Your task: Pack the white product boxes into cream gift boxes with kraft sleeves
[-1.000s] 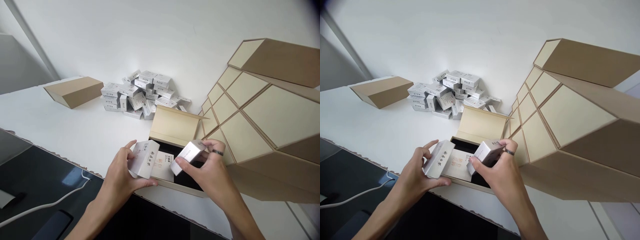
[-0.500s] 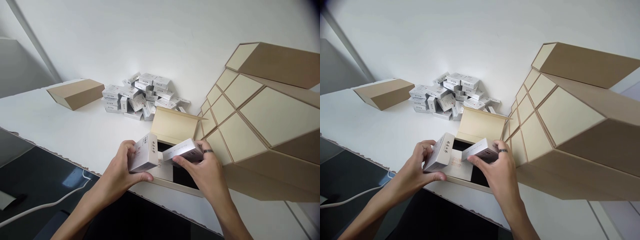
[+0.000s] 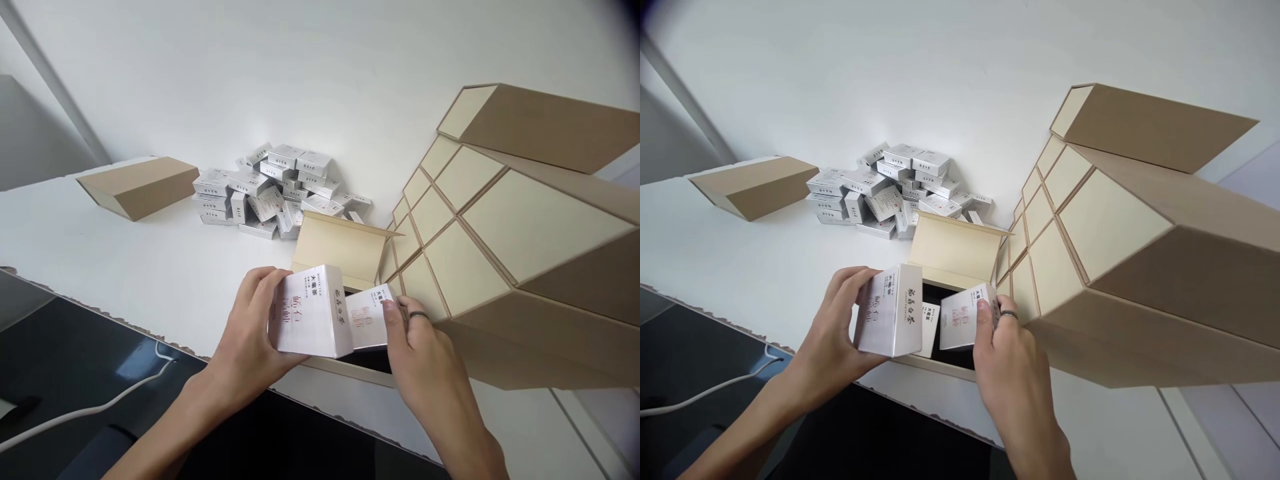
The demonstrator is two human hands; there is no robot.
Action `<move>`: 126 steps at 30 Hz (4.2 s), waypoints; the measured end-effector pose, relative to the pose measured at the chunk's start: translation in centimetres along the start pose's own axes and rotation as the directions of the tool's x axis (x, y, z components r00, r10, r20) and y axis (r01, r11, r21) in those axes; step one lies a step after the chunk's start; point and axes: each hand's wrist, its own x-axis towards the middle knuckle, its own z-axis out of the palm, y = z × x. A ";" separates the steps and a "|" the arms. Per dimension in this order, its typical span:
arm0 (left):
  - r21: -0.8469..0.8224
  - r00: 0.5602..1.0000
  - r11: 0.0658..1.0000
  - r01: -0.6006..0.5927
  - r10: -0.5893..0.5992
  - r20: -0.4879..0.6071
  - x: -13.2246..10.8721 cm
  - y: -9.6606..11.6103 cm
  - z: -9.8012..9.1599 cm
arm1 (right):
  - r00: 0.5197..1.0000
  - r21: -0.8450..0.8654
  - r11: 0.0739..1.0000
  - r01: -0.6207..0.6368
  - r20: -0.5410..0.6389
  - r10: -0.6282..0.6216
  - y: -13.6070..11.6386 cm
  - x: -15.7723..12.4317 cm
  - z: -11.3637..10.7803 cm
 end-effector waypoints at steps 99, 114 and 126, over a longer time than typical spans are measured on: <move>0.232 0.849 0.917 -0.325 0.175 0.498 1.0 -0.4 2.6 | 0.640 -0.137 0.697 0.704 0.549 -0.538 0.1 3.1 -0.1; -0.250 0.887 0.961 0.121 0.009 0.462 2.4 0.1 0.2 | 0.614 -0.122 0.672 0.730 0.549 -0.567 0.1 3.0 0.0; 0.128 0.708 0.744 0.656 -0.665 0.239 13.4 -7.1 5.9 | 0.622 -0.086 0.725 0.683 0.589 -0.516 0.7 3.2 0.3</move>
